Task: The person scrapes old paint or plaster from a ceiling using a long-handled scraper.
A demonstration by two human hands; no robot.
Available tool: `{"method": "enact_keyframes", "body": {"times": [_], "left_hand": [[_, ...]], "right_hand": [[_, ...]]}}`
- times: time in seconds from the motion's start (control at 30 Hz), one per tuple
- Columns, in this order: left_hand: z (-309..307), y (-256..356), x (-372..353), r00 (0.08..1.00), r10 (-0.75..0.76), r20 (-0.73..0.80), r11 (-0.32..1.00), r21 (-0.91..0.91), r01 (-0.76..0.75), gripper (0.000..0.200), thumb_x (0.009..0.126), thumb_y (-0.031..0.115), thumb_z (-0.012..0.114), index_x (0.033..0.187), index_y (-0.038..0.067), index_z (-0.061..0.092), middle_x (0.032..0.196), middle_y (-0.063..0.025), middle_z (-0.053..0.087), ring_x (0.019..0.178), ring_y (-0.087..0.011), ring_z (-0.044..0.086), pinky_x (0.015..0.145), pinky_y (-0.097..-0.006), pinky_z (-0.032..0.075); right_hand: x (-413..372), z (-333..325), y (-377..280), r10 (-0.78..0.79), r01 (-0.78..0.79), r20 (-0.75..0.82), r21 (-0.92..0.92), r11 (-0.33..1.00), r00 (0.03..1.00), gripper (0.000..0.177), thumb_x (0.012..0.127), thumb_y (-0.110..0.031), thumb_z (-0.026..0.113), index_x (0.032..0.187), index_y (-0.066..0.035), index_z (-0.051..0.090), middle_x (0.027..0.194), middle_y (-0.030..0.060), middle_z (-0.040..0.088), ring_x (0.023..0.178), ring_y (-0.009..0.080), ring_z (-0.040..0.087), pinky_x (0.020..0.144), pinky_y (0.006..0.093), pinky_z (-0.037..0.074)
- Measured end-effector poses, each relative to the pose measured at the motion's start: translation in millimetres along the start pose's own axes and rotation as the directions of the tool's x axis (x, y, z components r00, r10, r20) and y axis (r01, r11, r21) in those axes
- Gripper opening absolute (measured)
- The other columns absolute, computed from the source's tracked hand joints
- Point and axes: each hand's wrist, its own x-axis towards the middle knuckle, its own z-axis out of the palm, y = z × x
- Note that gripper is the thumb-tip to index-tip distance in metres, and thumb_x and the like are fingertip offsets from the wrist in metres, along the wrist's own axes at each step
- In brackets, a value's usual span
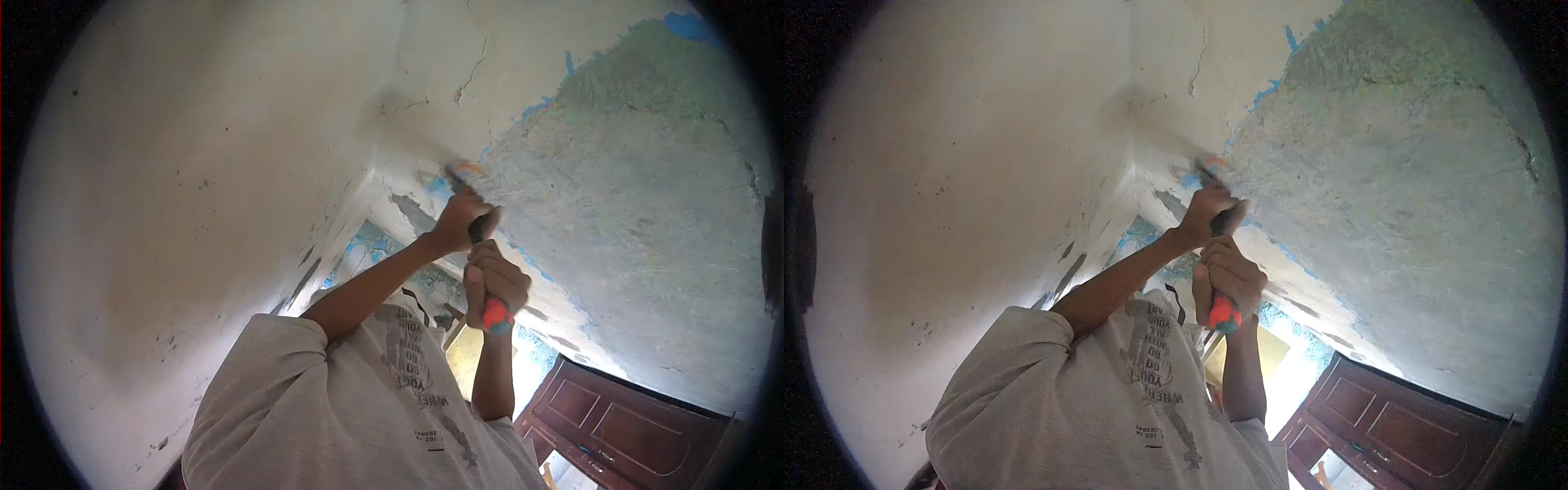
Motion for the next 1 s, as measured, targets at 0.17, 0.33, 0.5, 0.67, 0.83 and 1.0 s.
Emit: {"method": "enact_keyframes", "body": {"times": [0.17, 0.33, 0.5, 0.67, 0.83, 1.0], "left_hand": [[-9.9, 15.9, 11.9, 1.0, 0.003, 0.006, 1.0, -0.029, -0.003, 0.023, 0.082, 0.009, 0.072, 0.062, 0.005, 0.06, 0.06, -0.0132, 0.056, 0.059, -0.0347, 0.055, 0.062, -0.0447, 0.044], [-2.9, -10.5, -15.2, 0.996, -0.05, 0.075, 0.995, -0.077, 0.056, 0.026, 0.087, 0.016, 0.07, 0.067, 0.003, 0.059, 0.062, -0.0142, 0.052, 0.061, -0.0348, 0.052, 0.064, -0.0417, 0.043], [-4.4, 26.2, 17.5, 1.0, 0.005, 0.005, 0.997, -0.076, -0.004, 0.029, 0.083, 0.009, 0.073, 0.059, 0.006, 0.058, 0.055, -0.0122, 0.052, 0.055, -0.0338, 0.053, 0.06, -0.0428, 0.042], [1.6, -21.3, -17.8, 0.998, -0.039, 0.052, 0.999, 0.024, 0.038, 0.032, 0.087, 0.008, 0.072, 0.059, 0.005, 0.058, 0.055, -0.0127, 0.053, 0.052, -0.0325, 0.051, 0.058, -0.0434, 0.042], [-0.4, 34.4, 22.2, 0.996, 0.072, -0.043, 0.986, -0.15, -0.078, 0.032, 0.086, 0.002, 0.072, 0.058, 0.004, 0.055, 0.055, -0.0117, 0.049, 0.05, -0.0317, 0.048, 0.058, -0.0419, 0.042], [3.0, 12.3, 3.5, 0.995, 0.074, -0.06, 0.992, -0.096, -0.079, 0.032, 0.086, 0.001, 0.072, 0.059, 0.004, 0.055, 0.055, -0.0111, 0.048, 0.052, -0.0307, 0.048, 0.058, -0.0394, 0.041]], "right_hand": [[-6.4, 3.0, 7.2, -0.008, 0.008, -0.011, -0.002, 1.0, 1.0, 0.026, 0.076, 0.015, 0.061, 0.059, 0.001, 0.048, 0.059, 0.0105, 0.05, 0.057, 0.0255, 0.057, 0.065, 0.0391, 0.053], [-19.1, 3.1, 15.7, 0.081, -0.077, 0.03, -0.111, 0.991, 0.996, 0.026, 0.076, 0.014, 0.059, 0.059, 0.0, 0.047, 0.059, 0.009, 0.05, 0.057, 0.0243, 0.057, 0.064, 0.0397, 0.053], [-6.4, 4.1, -10.6, -0.042, 0.041, -0.056, -0.018, 0.999, 0.998, 0.028, 0.077, 0.014, 0.059, 0.058, 0.0, 0.045, 0.058, 0.0091, 0.051, 0.055, 0.0243, 0.057, 0.064, 0.0408, 0.053], [-22.6, 6.2, 22.9, 0.094, -0.097, -0.05, -0.056, 0.994, 0.994, 0.026, 0.077, 0.015, 0.061, 0.06, 0.002, 0.046, 0.058, 0.0109, 0.049, 0.054, 0.0266, 0.056, 0.066, 0.0409, 0.053], [-9.1, 0.0, -13.7, -0.029, 0.027, -0.061, -0.028, 0.999, 0.998, 0.027, 0.076, 0.015, 0.058, 0.058, 0.0, 0.045, 0.058, 0.0105, 0.051, 0.055, 0.0261, 0.056, 0.064, 0.0417, 0.052], [-25.4, 6.1, -1.0, -0.012, 0.01, -0.057, -0.04, 0.999, 0.998, 0.029, 0.077, 0.017, 0.056, 0.058, 0.0, 0.042, 0.058, 0.0088, 0.05, 0.055, 0.0262, 0.055, 0.063, 0.0423, 0.052]]}}
